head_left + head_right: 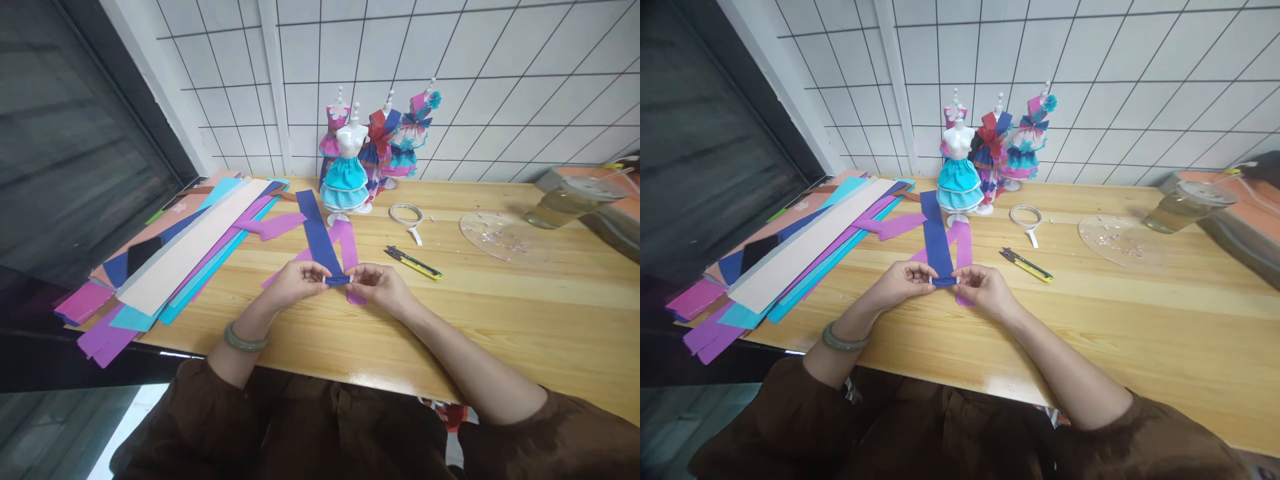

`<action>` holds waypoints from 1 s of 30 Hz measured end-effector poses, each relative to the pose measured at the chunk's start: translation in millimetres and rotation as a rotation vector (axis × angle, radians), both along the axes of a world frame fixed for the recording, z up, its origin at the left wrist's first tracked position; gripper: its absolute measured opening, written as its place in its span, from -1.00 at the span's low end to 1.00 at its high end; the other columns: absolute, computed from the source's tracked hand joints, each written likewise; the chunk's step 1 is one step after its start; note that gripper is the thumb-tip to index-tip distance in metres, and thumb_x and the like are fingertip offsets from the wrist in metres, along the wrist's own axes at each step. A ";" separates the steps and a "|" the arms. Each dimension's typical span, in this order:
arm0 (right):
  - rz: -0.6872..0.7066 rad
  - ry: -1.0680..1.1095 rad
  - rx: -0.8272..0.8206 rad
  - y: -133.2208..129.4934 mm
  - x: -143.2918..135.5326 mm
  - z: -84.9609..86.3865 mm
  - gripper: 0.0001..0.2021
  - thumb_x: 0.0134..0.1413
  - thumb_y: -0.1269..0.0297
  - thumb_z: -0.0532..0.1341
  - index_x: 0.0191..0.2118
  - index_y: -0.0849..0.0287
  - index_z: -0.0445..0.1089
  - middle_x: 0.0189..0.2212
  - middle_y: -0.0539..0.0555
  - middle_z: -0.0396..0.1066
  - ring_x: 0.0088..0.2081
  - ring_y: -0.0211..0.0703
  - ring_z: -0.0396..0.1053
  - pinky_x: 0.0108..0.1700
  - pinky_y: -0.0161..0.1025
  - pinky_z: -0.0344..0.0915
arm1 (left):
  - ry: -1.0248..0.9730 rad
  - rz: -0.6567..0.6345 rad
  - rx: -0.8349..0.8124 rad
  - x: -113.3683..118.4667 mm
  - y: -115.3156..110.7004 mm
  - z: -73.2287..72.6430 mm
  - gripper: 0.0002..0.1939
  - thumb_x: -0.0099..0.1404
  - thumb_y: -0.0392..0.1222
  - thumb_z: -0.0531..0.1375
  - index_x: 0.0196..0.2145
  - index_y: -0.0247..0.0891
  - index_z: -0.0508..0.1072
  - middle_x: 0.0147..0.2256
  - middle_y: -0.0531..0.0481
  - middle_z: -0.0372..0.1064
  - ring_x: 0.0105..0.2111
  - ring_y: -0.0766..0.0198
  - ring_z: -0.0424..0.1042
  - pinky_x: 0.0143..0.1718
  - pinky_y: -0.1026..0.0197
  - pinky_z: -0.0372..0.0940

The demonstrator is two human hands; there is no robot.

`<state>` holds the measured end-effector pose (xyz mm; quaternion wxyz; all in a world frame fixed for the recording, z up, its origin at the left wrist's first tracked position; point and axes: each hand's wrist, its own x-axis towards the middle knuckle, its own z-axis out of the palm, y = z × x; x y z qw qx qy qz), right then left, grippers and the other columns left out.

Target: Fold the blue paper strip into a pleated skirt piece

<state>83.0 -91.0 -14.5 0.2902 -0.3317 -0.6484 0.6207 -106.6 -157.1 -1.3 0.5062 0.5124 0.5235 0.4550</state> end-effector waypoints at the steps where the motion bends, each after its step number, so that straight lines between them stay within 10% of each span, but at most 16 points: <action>1: 0.005 0.005 0.007 0.0 -0.1 -0.6 -0.69 -0.29 0.28 0.34 -0.32 0.25 0.38 -0.54 -0.04 0.31 -0.55 -0.38 0.24 -0.49 -0.37 0.20 | 0.001 0.000 0.002 -0.3 0.0 -0.1 -0.73 -0.09 -0.23 0.28 -0.36 -0.36 0.43 -0.56 0.09 0.23 -0.51 0.43 0.21 -0.45 0.34 0.13; 30: 0.015 -0.049 0.090 0.9 -0.7 -4.2 -0.71 -0.28 0.22 0.31 -0.33 0.23 0.39 -0.54 -0.03 0.32 -0.54 -0.34 0.25 -0.47 -0.34 0.22 | -0.015 0.026 -0.018 -1.1 1.6 -1.2 -0.69 -0.07 -0.17 0.28 -0.34 -0.36 0.44 -0.52 0.05 0.27 -0.49 0.42 0.25 -0.43 0.34 0.17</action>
